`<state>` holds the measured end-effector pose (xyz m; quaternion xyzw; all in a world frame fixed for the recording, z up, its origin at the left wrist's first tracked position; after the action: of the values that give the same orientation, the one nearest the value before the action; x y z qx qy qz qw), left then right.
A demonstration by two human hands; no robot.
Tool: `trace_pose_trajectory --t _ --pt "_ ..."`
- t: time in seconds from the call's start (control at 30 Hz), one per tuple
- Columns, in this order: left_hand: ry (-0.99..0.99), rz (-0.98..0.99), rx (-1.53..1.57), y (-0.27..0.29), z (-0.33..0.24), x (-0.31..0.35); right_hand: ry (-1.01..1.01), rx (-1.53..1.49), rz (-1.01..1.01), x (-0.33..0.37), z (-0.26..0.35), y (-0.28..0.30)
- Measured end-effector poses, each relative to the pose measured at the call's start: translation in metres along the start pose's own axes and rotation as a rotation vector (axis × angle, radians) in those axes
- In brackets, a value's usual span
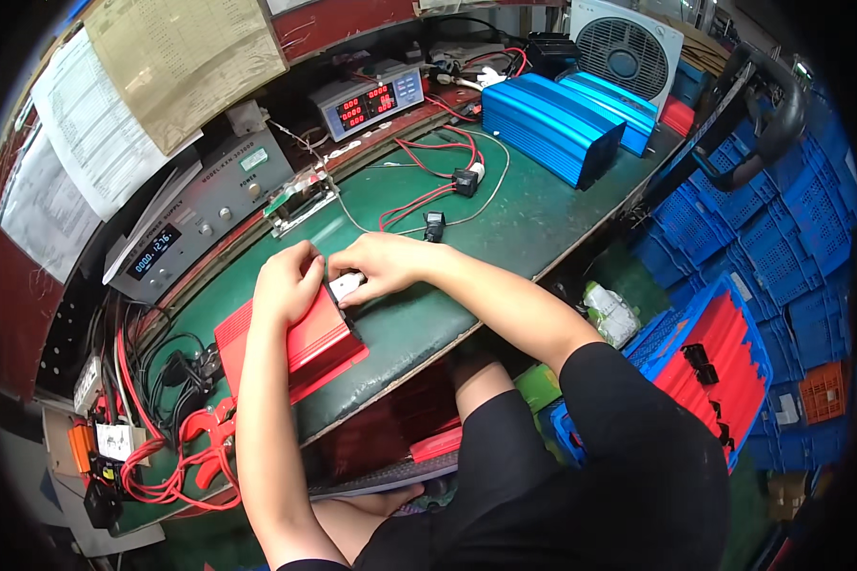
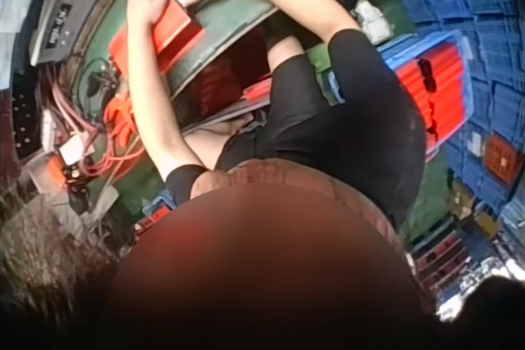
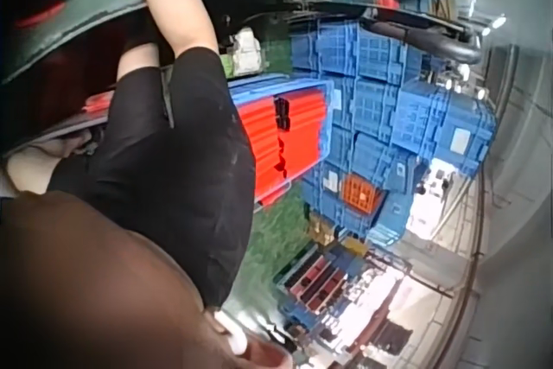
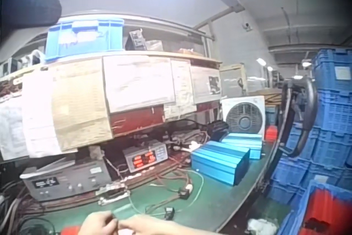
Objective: Testing red electronic units by connecting them to power leads and monitoring the output on a digital display.
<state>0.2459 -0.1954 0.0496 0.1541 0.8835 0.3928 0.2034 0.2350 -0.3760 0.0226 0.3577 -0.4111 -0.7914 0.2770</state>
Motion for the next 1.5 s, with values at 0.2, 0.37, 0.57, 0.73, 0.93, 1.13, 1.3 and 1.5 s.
trace_pose_trajectory --t 0.2,0.37,0.57,0.73,0.93,1.13,1.3,1.5 --pt "0.012 -0.007 0.004 -0.0010 -0.0047 -0.0016 -0.017 0.005 0.015 0.0021 -0.0031 0.0003" --pt "0.014 -0.004 0.011 -0.0005 -0.0022 0.0014 0.020 -0.041 0.041 0.0027 -0.0057 0.0057" --pt "-0.036 -0.011 0.006 -0.0028 -0.0011 -0.0015 -0.002 -0.066 0.028 0.0019 -0.0068 0.0059" --pt "-0.054 -0.024 -0.008 0.0009 -0.0003 -0.0032 0.000 -0.103 0.067 -0.0042 -0.0048 0.0069" --pt "0.004 -0.025 -0.009 0.0001 -0.0019 0.0018 0.000 -0.137 0.081 -0.0034 -0.0053 0.0036" --pt "-0.029 -0.031 -0.043 -0.0040 -0.0025 -0.0017 -0.019 -0.090 0.032 0.0045 -0.0052 0.0069" --pt "-0.021 -0.024 -0.035 -0.0012 -0.0018 -0.0005 -0.029 -0.115 0.025 -0.0022 -0.0002 0.0001" --pt "-0.052 -0.017 -0.010 -0.0029 -0.0030 -0.0051 0.006 -0.044 -0.001 -0.0021 -0.0053 0.0035"
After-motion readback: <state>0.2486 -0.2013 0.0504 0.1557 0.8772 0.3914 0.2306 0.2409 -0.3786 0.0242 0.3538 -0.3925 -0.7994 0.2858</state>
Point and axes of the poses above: each hand's wrist, its own x-axis away from the middle knuckle, its own y-axis out of the back of the hand, z = x × y, the point moved 3 cm from there along -x, towards the middle knuckle, and after that the axes turned 11 degrees about x, right-handed, at the moved point
